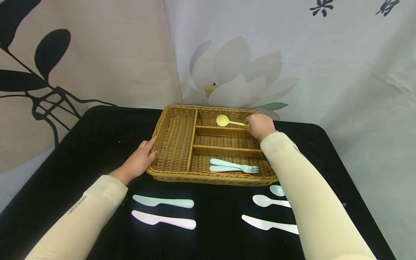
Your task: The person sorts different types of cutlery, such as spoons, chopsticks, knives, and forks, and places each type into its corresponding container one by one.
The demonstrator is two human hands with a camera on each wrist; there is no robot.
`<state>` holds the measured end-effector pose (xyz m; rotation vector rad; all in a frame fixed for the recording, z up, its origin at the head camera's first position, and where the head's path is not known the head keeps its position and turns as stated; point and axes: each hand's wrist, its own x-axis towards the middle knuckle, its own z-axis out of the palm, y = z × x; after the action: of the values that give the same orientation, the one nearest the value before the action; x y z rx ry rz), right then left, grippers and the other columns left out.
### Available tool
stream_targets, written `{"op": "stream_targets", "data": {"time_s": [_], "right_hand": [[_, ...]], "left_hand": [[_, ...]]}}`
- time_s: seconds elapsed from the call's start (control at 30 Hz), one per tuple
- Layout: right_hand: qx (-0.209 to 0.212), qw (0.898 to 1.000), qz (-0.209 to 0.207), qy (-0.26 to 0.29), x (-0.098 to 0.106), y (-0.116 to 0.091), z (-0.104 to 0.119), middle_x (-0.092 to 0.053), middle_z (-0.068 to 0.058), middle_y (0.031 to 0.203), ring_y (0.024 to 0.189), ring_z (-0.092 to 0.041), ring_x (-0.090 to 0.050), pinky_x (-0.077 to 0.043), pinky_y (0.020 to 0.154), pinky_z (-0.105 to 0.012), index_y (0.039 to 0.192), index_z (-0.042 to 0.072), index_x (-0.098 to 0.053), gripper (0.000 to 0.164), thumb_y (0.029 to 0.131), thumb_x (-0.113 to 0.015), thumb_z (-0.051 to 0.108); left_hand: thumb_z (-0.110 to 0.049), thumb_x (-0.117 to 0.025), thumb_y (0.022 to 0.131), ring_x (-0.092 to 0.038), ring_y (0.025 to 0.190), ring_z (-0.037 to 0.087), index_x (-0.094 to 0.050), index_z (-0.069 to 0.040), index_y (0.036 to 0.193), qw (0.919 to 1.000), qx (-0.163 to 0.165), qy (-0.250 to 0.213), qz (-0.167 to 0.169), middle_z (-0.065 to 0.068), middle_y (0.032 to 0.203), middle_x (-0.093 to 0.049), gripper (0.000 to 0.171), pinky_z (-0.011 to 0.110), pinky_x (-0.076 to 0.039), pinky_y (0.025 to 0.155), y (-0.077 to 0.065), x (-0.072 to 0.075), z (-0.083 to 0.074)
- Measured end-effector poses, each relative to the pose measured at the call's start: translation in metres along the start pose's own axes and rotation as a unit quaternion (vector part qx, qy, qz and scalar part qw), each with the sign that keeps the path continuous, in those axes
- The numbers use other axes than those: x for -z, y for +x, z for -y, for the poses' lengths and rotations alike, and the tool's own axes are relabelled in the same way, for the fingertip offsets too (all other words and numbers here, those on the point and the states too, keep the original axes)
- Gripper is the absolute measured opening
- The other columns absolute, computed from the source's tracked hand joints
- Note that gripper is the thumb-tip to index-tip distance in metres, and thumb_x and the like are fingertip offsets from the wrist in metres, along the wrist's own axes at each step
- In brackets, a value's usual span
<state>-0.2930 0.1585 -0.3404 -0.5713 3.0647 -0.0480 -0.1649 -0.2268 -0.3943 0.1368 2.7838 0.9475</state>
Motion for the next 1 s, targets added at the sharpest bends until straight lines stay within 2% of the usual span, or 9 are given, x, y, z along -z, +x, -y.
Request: {"op": "stream_targets", "data": {"time_s": [0.13, 0.37, 0.5, 0.57, 0.7, 0.77, 1.0], "right_hand": [[0.003, 1.0, 0.012, -0.008, 0.0007, 0.0026, 0.0034, -0.067, -0.013, 0.117, 0.104, -0.032, -0.062, -0.05, 0.088, -0.049, 0.118, 0.008, -0.07, 0.031, 0.092, -0.055, 0.001], [0.022, 0.999, 0.019, -0.027, 0.0007, 0.0058, 0.0076, -0.07, -0.011, 0.1, 0.087, -0.027, -0.064, -0.052, 0.078, -0.045, 0.096, 0.01, -0.075, 0.028, 0.093, -0.051, -0.003], [0.028, 0.999, 0.029, -0.028, 0.0011, 0.0081, 0.0074, -0.07, -0.011, 0.094, 0.084, -0.026, -0.062, -0.051, 0.077, -0.044, 0.085, 0.009, -0.073, 0.029, 0.092, -0.049, -0.006], [0.029, 0.999, 0.034, -0.024, 0.0017, 0.0082, 0.0071, -0.07, -0.011, 0.097, 0.087, -0.026, -0.063, -0.051, 0.08, -0.045, 0.087, 0.009, -0.074, 0.031, 0.092, -0.049, -0.008], [0.026, 0.999, 0.04, -0.009, 0.0022, 0.0074, 0.0051, -0.069, -0.012, 0.112, 0.101, -0.03, -0.064, -0.05, 0.089, -0.048, 0.106, 0.011, -0.075, 0.036, 0.092, -0.048, -0.007], [0.021, 0.999, 0.041, 0.002, 0.0015, 0.0074, 0.004, -0.068, -0.013, 0.116, 0.103, -0.031, -0.063, -0.049, 0.092, -0.048, 0.111, 0.011, -0.074, 0.036, 0.094, -0.046, -0.005], [-0.012, 0.998, 0.044, 0.048, -0.0005, 0.0071, 0.0043, -0.066, -0.013, 0.12, 0.108, -0.031, -0.061, -0.048, 0.094, -0.048, 0.12, 0.009, -0.07, 0.031, 0.097, -0.049, 0.003]], "left_hand": [[-0.023, -0.035, 0.103, -0.042, 0.116, 0.037, -0.005, -0.005, 0.155, 1.0, 0.001, 0.0, -0.001, 0.025, 0.141, -0.027, 0.062, 0.06, -0.033, 0.104, -0.0007, 0.0002, -0.0002], [-0.022, -0.035, 0.103, -0.043, 0.115, 0.036, -0.005, -0.006, 0.155, 1.0, 0.002, 0.001, -0.004, 0.024, 0.14, -0.027, 0.062, 0.06, -0.033, 0.104, -0.0015, 0.0009, 0.001], [-0.022, -0.035, 0.103, -0.042, 0.115, 0.036, -0.005, -0.006, 0.155, 1.0, 0.001, 0.0, -0.004, 0.024, 0.139, -0.028, 0.062, 0.06, -0.033, 0.104, -0.0017, 0.0013, 0.0002], [-0.022, -0.035, 0.103, -0.042, 0.116, 0.036, -0.005, -0.005, 0.155, 1.0, 0.001, 0.0, -0.003, 0.024, 0.139, -0.028, 0.062, 0.06, -0.033, 0.105, -0.0016, 0.0013, -0.0002], [-0.021, -0.036, 0.103, -0.042, 0.117, 0.036, -0.006, -0.005, 0.155, 1.0, 0.0, 0.0, -0.001, 0.024, 0.139, -0.029, 0.062, 0.06, -0.032, 0.105, -0.0007, 0.0012, -0.0003], [-0.022, -0.036, 0.103, -0.042, 0.117, 0.036, -0.006, -0.006, 0.155, 1.0, 0.0, 0.0, 0.0, 0.024, 0.139, -0.028, 0.062, 0.06, -0.032, 0.105, -0.0001, 0.0012, 0.0], [-0.023, -0.036, 0.103, -0.043, 0.117, 0.036, -0.006, -0.007, 0.156, 1.0, 0.003, -0.001, -0.002, 0.024, 0.141, -0.028, 0.062, 0.06, -0.033, 0.105, 0.0006, -0.0005, 0.0019]]}}
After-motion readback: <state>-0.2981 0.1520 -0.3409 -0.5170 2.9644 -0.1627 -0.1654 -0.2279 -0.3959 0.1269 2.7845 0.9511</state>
